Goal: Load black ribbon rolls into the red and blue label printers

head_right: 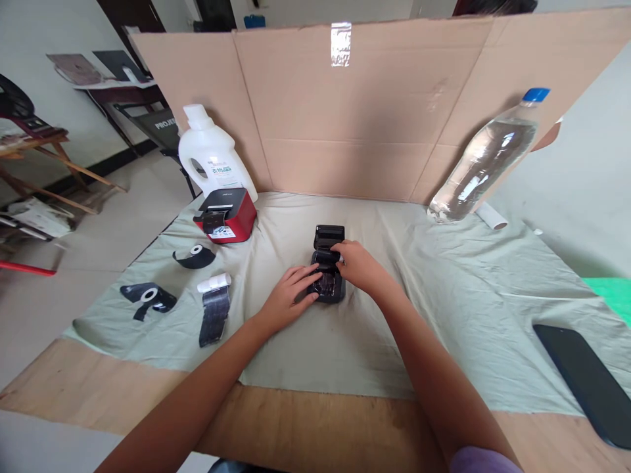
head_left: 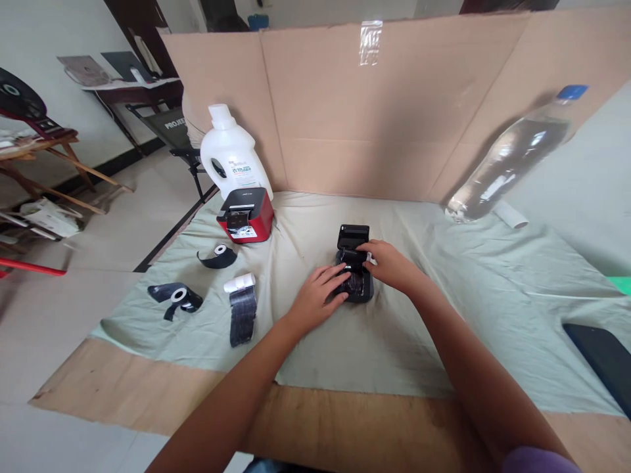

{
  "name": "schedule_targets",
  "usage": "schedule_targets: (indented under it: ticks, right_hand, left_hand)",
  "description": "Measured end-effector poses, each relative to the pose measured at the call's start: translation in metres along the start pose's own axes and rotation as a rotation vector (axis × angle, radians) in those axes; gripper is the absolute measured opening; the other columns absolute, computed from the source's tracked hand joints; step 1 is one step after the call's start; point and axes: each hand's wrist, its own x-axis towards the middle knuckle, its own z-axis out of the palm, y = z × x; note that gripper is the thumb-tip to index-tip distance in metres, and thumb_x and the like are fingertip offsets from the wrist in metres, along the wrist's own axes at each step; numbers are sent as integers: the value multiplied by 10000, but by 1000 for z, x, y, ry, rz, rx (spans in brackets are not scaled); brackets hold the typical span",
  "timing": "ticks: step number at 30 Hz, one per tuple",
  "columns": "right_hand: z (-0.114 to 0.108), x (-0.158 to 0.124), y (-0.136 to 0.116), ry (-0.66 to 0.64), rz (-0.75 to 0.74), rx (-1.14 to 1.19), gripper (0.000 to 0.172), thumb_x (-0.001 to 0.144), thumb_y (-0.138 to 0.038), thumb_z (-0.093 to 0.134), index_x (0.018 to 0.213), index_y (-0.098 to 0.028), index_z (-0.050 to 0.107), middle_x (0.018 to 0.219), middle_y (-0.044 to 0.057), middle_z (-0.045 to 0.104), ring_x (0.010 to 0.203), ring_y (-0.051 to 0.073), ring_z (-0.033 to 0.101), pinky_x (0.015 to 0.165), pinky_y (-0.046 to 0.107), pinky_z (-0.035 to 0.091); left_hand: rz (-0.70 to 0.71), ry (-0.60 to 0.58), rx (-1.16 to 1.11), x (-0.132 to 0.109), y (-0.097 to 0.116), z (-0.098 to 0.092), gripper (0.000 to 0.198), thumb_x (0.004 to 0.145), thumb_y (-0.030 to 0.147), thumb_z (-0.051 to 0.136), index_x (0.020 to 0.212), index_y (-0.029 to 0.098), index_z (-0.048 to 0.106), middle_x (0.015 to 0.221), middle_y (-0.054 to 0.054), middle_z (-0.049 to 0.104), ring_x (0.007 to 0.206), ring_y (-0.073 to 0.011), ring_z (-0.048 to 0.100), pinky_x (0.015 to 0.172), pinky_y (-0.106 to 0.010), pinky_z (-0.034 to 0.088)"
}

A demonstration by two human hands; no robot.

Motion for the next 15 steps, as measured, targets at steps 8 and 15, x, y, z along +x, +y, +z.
schedule_targets:
  ticks: [8, 15]
  right_hand:
    - [-14, -12, -20, 101, -185, 193, 384, 818, -122, 567, 1172, -211, 686, 1073, 86, 614, 849, 183, 622, 811, 347, 529]
    - [1, -19, -59, 103, -281, 357, 412, 830, -98, 565, 1224, -219, 561, 1081, 71, 600, 951, 187, 605, 856, 327, 501]
  left_hand:
    - [-154, 307, -172, -2, 5, -6, 530, 957, 378, 565, 1465, 274, 456, 1524, -112, 449, 1289, -251, 538, 1052, -428, 481]
    - [-367, 392, -581, -1, 12, -5, 717, 866, 470, 682, 1480, 212, 416, 1416, -150, 570, 1206, -264, 618, 944, -351, 552]
